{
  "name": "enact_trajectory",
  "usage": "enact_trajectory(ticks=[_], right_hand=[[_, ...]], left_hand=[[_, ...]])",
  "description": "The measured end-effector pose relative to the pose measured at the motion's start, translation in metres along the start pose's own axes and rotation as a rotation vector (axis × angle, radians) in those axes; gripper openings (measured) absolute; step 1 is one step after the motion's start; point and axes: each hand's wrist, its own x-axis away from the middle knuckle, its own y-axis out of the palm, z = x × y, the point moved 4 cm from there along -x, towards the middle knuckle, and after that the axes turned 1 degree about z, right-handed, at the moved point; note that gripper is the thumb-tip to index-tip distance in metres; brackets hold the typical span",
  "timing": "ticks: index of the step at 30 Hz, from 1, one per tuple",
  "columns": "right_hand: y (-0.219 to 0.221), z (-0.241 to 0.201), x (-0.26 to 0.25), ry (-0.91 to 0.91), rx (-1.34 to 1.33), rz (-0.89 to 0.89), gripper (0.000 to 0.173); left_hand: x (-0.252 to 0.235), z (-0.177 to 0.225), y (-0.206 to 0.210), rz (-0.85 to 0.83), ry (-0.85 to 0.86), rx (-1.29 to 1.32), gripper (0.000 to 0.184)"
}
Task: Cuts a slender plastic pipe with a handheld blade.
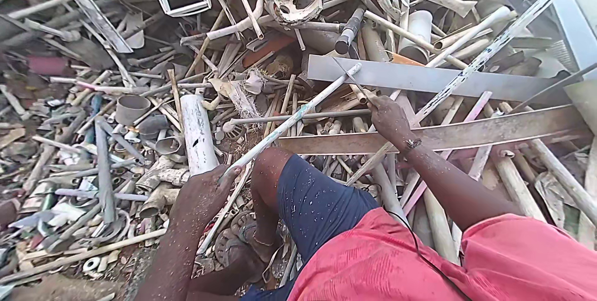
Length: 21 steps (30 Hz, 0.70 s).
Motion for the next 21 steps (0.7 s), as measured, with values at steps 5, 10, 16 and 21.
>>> enact_trajectory(ticks=[5,10,16,21], right_hand=[[0.006,0.006,-0.02,0.109,0.026,-0.025,0.043],[0.006,-0.003,-0.021,0.046,-0.026,-0.038,0.039],[0.01,0.001,-0.031,0.023,-0.005,-0.023,0.041],[0.019,0.007,-0.038,0.108,0.01,-0.064,0.048]], left_hand=[[-0.003,0.009,-0.004,-0.08,0.037,-0.001,0.059],[0.0,0.015,-0.006,0.02,0.075,-0.054,0.042],[-0.001,0.017,-0.004,0.015,0.042,-0.059,0.044],[-0.001,0.015,0.002,-0.05,0.057,-0.002,0.064]])
